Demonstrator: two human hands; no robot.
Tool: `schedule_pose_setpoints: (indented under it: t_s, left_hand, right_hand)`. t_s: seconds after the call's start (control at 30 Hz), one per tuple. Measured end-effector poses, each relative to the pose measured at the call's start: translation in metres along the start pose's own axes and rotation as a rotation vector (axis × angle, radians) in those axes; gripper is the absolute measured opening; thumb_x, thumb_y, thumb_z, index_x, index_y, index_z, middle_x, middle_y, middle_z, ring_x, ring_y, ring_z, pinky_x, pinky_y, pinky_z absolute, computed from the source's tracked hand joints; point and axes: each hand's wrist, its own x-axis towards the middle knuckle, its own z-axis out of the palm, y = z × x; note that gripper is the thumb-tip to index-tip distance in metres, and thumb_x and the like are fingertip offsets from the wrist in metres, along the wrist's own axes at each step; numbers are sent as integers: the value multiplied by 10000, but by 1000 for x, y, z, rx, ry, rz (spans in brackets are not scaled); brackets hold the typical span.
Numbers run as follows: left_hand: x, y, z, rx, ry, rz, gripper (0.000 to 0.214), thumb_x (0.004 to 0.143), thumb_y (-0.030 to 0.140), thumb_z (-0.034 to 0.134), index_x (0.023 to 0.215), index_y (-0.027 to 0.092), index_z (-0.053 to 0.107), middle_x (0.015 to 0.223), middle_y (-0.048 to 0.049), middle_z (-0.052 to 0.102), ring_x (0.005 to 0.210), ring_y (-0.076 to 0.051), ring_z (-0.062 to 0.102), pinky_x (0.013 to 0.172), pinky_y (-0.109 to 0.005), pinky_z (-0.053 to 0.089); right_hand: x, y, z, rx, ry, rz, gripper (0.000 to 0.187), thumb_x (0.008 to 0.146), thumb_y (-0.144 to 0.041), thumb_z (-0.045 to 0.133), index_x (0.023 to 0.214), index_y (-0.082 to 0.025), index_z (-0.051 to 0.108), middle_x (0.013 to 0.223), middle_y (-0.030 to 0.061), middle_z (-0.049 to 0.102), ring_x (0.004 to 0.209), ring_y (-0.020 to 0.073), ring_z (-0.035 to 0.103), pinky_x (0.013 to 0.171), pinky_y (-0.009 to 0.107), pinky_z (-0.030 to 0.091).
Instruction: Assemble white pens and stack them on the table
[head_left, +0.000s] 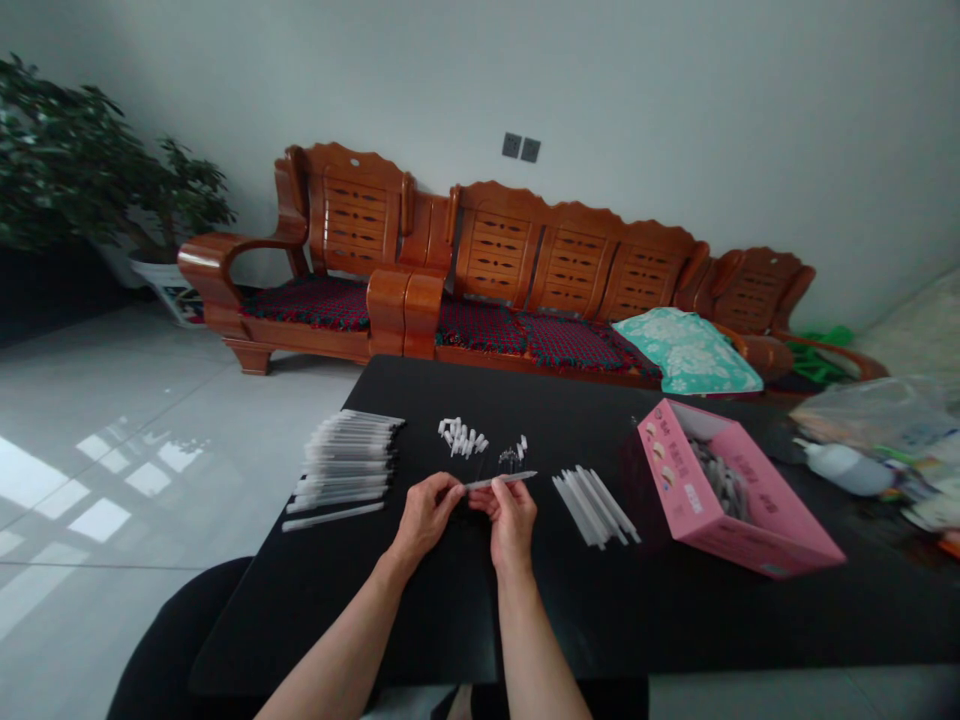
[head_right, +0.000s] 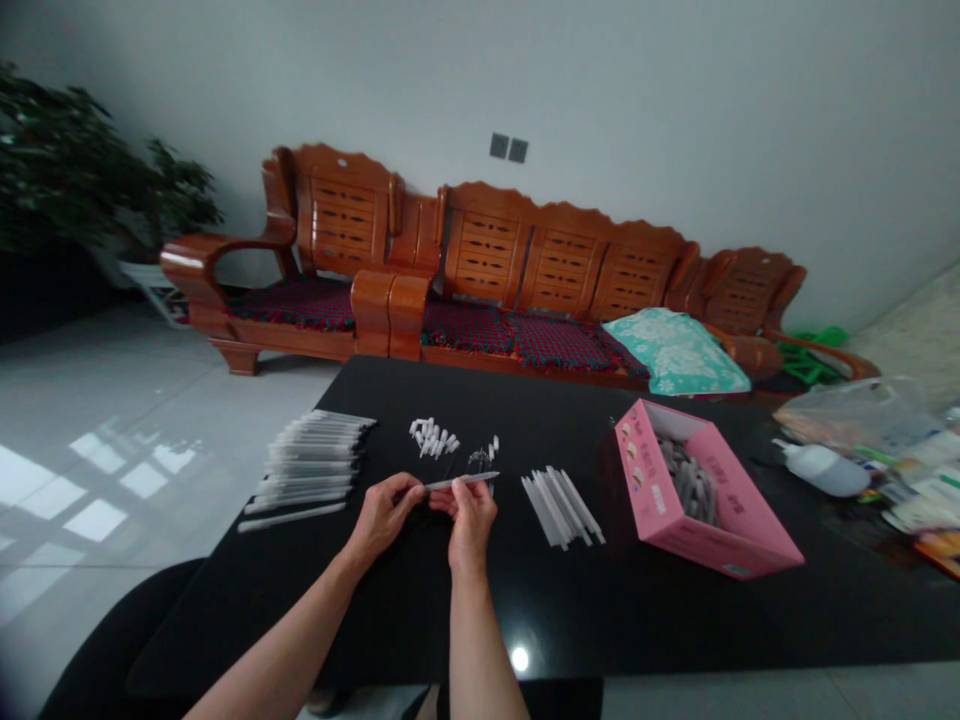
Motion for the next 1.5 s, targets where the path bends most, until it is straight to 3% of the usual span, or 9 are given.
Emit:
schedule_pose_setpoints:
  t_s: [0.37, 0.5, 0.63, 0.77, 0.87, 0.97, 1.07, 1.33, 1.5]
  left_hand:
    - [1, -3, 2, -144, -3, -44, 175, 829, 339, 613, 862, 175, 667, 760, -16, 660, 657, -140, 580, 615, -228, 428]
    - [0, -2, 0, -83, 13, -37, 254, 877, 365, 535, 784, 167, 664, 681, -10, 628, 612, -131, 543, 577, -224, 395]
    - [-1, 0, 0, -84, 3, -14, 239, 857, 355, 560, 757, 168, 669, 678, -12, 628, 617, -133, 546, 582, -227, 398]
    - [16, -1, 0, -140, 89, -78, 222, 849, 339, 566, 925, 177, 696, 740, -30, 662, 629, -149, 583, 584, -237, 436]
    - [46, -8, -1, 3, 212, -127, 256, 837, 261, 567, 1048, 175, 683, 830, -54, 669, 709, -174, 619, 679, -270, 469]
    - [76, -17, 1, 288, 172, -132, 296, 848, 200, 537, 1110, 162, 671, 896, -85, 653, 801, -196, 622, 772, -291, 454]
    - [92, -25, 7, 457, 91, -185, 298, 879, 206, 498, 1117, 168, 673, 935, -108, 633, 848, -219, 619, 757, -293, 438]
    - [85, -31, 14, 530, 49, -212, 176, 833, 183, 571, 976, 168, 672, 959, -105, 594, 858, -229, 593, 724, -292, 418]
    - [69, -24, 7, 547, 54, -187, 195, 800, 151, 603, 985, 198, 643, 963, -90, 603, 928, -237, 569, 747, -291, 411]
  right_hand:
    - [1, 0, 1, 10, 10, 7, 236, 777, -315, 708, 862, -150, 561, 643, 17, 699, 543, 188, 697, 506, 288, 584]
    - [0, -1, 1, 6, 8, 14, 253, 769, -318, 714, 872, -150, 556, 645, 17, 702, 542, 188, 698, 491, 277, 579]
    - [1, 0, 1, -3, 5, 7, 266, 765, -338, 710, 870, -146, 557, 642, 23, 704, 536, 190, 698, 484, 276, 575]
    - [3, 0, -1, 18, 63, 9, 275, 757, -356, 711, 837, -148, 551, 633, 37, 711, 535, 198, 700, 482, 280, 571]
    - [3, 0, -2, 22, 67, 0, 270, 758, -347, 711, 831, -147, 545, 630, 49, 714, 540, 204, 703, 485, 283, 571]
    - [2, 1, -2, 18, 51, -8, 261, 765, -333, 705, 843, -147, 540, 631, 53, 715, 544, 207, 705, 491, 284, 571]
    - [0, 2, -3, 16, 41, -5, 256, 768, -318, 697, 877, -155, 532, 648, 47, 718, 555, 212, 708, 496, 293, 571]
    - [-4, 0, -3, -20, -18, 7, 217, 750, -312, 683, 828, -152, 558, 707, 63, 727, 600, 218, 712, 523, 302, 572]
    - [-4, 1, -2, -124, -15, -25, 224, 764, -332, 679, 842, -132, 613, 654, 33, 693, 492, 154, 650, 464, 244, 525]
